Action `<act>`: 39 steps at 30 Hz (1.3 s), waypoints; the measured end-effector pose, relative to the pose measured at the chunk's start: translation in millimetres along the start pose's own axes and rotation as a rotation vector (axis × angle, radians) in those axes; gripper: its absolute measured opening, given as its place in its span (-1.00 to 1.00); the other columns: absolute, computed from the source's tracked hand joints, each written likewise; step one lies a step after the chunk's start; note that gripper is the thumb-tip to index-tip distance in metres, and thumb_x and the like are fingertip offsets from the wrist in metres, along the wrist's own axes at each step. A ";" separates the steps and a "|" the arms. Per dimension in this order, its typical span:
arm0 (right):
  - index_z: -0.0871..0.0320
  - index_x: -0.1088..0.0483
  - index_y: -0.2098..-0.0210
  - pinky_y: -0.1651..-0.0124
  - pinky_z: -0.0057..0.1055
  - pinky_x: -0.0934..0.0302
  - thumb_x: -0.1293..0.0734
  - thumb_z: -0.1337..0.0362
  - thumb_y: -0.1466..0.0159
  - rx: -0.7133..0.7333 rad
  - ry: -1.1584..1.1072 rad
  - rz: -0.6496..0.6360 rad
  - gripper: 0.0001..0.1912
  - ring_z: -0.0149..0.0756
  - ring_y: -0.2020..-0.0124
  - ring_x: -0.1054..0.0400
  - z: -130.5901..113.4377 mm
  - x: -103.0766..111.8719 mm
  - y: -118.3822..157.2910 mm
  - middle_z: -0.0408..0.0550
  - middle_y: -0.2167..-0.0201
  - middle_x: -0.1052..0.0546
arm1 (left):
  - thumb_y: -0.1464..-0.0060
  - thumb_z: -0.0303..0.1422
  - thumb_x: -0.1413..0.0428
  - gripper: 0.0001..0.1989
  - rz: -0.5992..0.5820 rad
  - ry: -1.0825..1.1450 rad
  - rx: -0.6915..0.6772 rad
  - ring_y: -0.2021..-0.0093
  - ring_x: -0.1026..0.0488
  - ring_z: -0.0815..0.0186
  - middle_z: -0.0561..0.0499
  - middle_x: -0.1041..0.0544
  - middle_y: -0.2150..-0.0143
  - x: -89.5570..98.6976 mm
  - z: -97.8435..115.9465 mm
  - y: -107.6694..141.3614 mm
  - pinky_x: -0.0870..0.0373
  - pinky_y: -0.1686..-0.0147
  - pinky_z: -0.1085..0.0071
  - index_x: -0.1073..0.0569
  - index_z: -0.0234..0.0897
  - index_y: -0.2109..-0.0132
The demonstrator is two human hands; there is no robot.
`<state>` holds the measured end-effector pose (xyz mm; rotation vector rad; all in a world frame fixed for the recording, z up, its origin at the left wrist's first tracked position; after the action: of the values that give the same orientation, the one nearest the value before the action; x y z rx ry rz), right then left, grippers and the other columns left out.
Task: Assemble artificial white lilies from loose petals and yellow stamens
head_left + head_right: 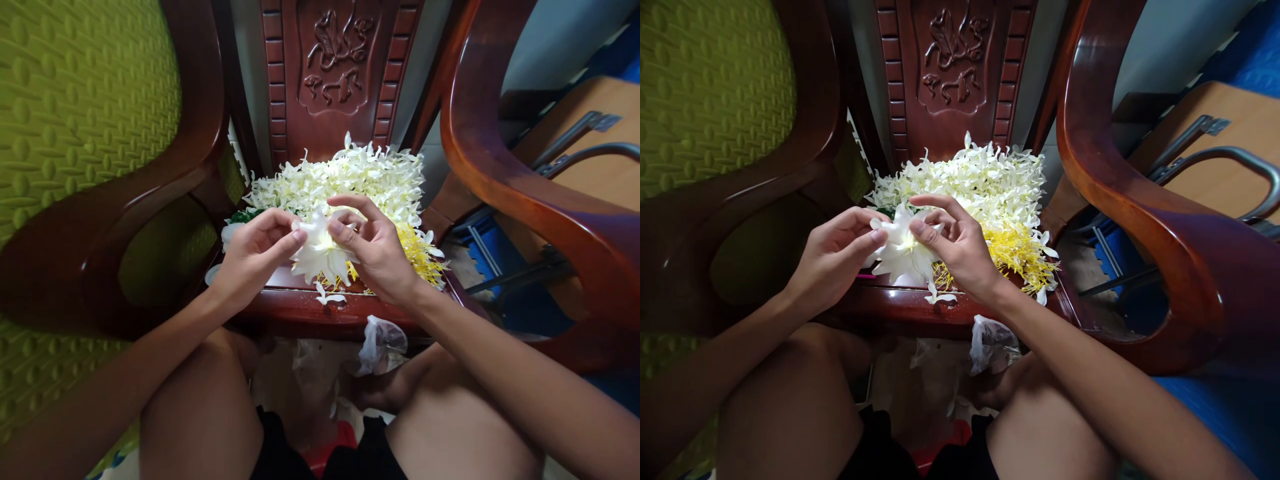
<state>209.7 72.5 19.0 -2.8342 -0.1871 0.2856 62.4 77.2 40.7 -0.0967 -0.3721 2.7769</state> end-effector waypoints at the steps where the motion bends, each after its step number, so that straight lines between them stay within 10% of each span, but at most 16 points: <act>1: -0.10 -0.44 0.03 0.46 -0.44 -0.14 -0.50 0.07 -0.20 0.001 0.008 -0.004 -0.63 -0.44 0.47 -0.18 -0.9 -0.4 0.1 -0.20 0.32 -0.36 | -0.08 -0.30 -0.32 -0.84 -0.002 -0.002 0.010 0.39 -0.39 0.43 0.04 -0.47 0.36 -0.8 -1.0 -0.4 -0.37 0.43 0.53 -0.54 -0.28 0.27; 15: -0.08 -0.46 0.03 0.13 -0.43 -0.36 -0.49 0.12 -0.21 -0.055 -0.064 0.000 -0.66 -0.37 0.13 -0.39 -1.4 -1.3 1.3 -0.15 0.12 -0.48 | 0.04 -0.31 -0.39 -0.78 0.131 0.001 -0.002 0.41 -0.36 0.43 0.06 -0.46 0.42 12.6 -2.2 -0.8 -0.30 0.45 0.52 -0.52 -0.29 0.34; 25: 0.00 -0.44 0.07 0.43 -0.51 -0.25 -0.56 0.14 -0.11 -0.171 -0.144 -0.001 -0.57 -0.47 0.42 -0.30 10.6 -4.8 -0.2 -0.21 0.36 -0.41 | 0.08 -0.27 -0.41 -0.73 0.128 -0.008 -0.005 0.37 -0.37 0.41 0.05 -0.47 0.36 12.8 -1.9 -1.1 -0.30 0.41 0.48 -0.49 -0.28 0.35; 39: 0.01 -0.49 0.06 0.35 -0.44 -0.25 -0.54 0.11 -0.16 -0.106 -0.073 -0.106 -0.62 -0.44 0.42 -0.28 7.3 -10.5 1.6 -0.24 0.46 -0.36 | 0.01 -0.29 -0.37 -0.73 -0.016 -0.006 0.053 0.33 -0.44 0.37 0.03 -0.51 0.28 0.6 -11.3 -2.5 -0.39 0.36 0.48 -0.52 -0.23 0.18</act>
<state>198.1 71.3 13.5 -2.9073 -0.3772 0.3671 63.9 82.5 30.4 -0.0722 -0.2997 2.7699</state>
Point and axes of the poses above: each hand's wrist, its own y-axis away from the middle knuckle, its own x-axis out of the back of the hand, z = x × y, the point moved 10 cm from there along -y, towards the middle knuckle
